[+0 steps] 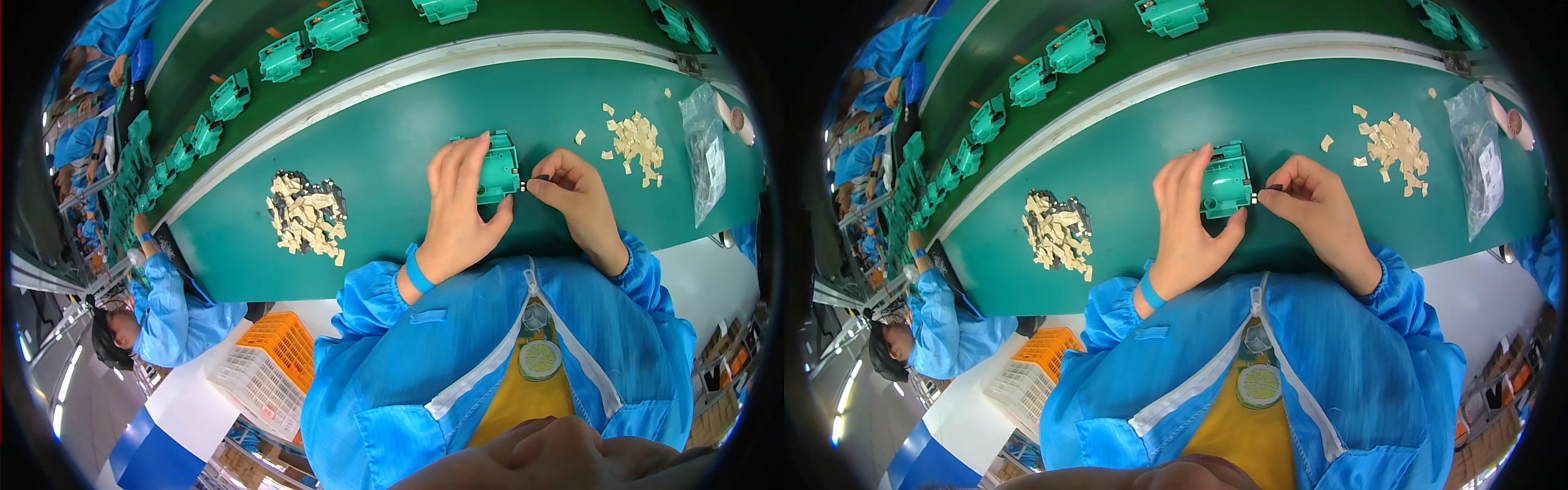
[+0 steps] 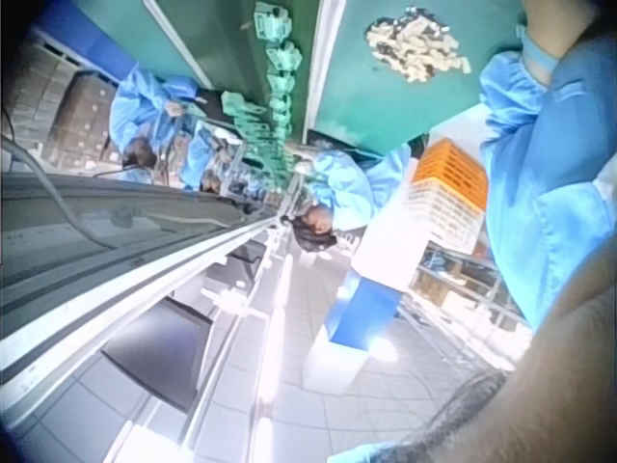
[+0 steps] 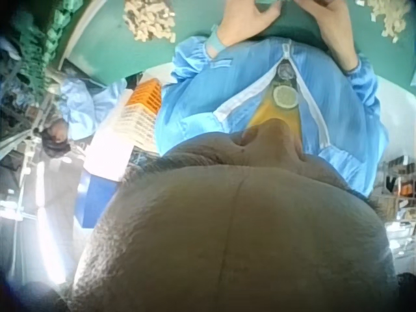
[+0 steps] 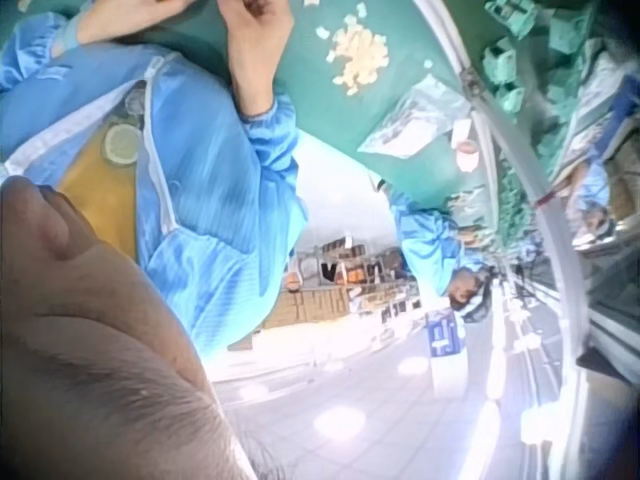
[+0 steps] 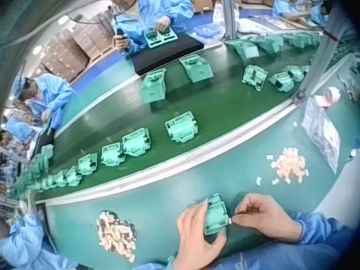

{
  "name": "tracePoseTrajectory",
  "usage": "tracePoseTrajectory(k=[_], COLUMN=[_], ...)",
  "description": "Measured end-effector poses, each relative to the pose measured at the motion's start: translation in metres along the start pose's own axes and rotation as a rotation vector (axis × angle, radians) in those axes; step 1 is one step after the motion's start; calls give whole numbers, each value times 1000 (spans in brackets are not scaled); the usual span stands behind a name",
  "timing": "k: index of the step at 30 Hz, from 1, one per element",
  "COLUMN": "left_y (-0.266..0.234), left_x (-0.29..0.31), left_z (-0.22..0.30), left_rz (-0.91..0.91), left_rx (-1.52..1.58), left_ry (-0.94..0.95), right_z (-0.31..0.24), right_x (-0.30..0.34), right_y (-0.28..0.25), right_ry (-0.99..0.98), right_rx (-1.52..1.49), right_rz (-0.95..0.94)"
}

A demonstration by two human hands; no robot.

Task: The person assembles electronic components into plastic housings by hand on a factory assembly line.

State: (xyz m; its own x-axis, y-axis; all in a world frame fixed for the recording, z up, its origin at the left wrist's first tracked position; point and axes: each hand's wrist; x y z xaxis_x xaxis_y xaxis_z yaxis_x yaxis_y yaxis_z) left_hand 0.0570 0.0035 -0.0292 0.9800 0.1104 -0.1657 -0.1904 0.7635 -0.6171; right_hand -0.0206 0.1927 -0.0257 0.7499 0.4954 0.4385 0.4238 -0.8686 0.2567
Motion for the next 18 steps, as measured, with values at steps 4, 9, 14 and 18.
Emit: tracePoseTrajectory(k=[4,9,14,18], left_y=[3,12,12,14], left_x=[0,0,-1,-3], left_z=[0,-3,-3,-3], left_rz=[6,54,48,45], left_rx=[31,44,43,30], left_ry=[-23,-48,-52,-50], right_z=[1,5,3,2], right_x=[-4,-7,-10,-11], right_y=[0,-1,1,0], right_ry=[6,22,34,33], right_rx=[31,78,155,182], right_rz=[14,26,30,37])
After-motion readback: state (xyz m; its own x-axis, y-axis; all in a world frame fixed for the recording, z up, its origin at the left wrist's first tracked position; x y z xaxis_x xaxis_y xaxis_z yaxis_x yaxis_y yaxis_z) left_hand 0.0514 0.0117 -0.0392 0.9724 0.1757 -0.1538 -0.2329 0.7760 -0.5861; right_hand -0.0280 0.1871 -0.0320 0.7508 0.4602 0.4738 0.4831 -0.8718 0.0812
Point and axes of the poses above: each hand's wrist, its own x-axis away from the middle knuckle, its own y-axis out of the palm, z = x × y, and after that the axes turned 1 degree about -y, right-handed
